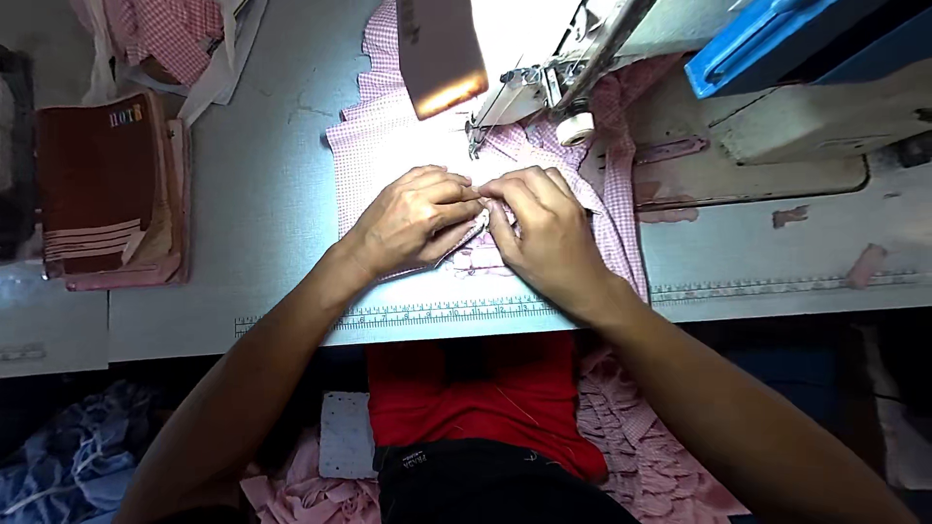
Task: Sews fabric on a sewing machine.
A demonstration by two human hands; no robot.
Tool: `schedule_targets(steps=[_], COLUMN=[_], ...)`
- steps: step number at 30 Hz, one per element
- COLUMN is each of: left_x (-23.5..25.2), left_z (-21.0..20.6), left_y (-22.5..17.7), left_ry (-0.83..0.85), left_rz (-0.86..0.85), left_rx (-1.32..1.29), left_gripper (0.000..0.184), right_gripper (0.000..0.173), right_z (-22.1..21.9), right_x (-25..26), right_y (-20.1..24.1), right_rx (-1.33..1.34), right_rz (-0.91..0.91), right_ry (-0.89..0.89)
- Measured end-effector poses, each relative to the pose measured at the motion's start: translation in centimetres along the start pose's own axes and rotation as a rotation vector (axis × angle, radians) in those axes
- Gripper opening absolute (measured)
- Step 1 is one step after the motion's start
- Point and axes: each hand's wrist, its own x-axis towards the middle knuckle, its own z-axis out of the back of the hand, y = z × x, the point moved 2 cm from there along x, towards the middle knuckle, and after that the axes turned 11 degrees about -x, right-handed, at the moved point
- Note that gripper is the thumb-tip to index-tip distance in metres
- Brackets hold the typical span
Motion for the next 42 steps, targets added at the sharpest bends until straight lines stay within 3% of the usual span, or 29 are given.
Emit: schedule_targets(steps=[7,11,16,21,24,27,36,42], left_x=[0.1,0.2,1.6,1.1,-0.1,-1.4,-1.3,0.0], left_z=[1.2,1.7,0.9,0.5,-1.1,-2.4,-3.2,-2.0], left_y=[0.9,0.5,-1.3,-1.6,-5.1,-7.3,-7.1,-4.1], left_ry=[0.139,0.169,0.081,-0.009,-0.022,-0.047,-0.129,-0.112], left_rz=[-0.132,-0.163,0.090,0.029,0.029,0.030,0.057,0.082], left_rx=[0.136,0.200,0.120,0.084,0.062,0.111,0.088,0.100], left_gripper=[0.052,0.045,0.029,0.017,0.017,0.016,0.018,0.020], right_gripper=[0.023,0.032,0.026,0.028,0.037,0.030,0.027,0.029], right_z=[-0.4,-0.3,-0.1,0.2,0.6,0.2,0.9,0.5], right_x=[0.3,0.3,0.3,1.1,1.5,1.5,0.7,1.5], right_y=[-1.6,-1.5,-1.7,-2.8,-3.5,-3.9,-2.9,-2.9], right_rx=[0.127,0.154,0.192,0.272,0.255,0.146,0.056,0.003], right_rz=[-0.051,-0.064,-0.040,-0.060,-0.079,-0.060,-0.026,-0.001], right_ry=[0.000,0.051,0.064,0.037,0.044,0.048,0.087,0.104])
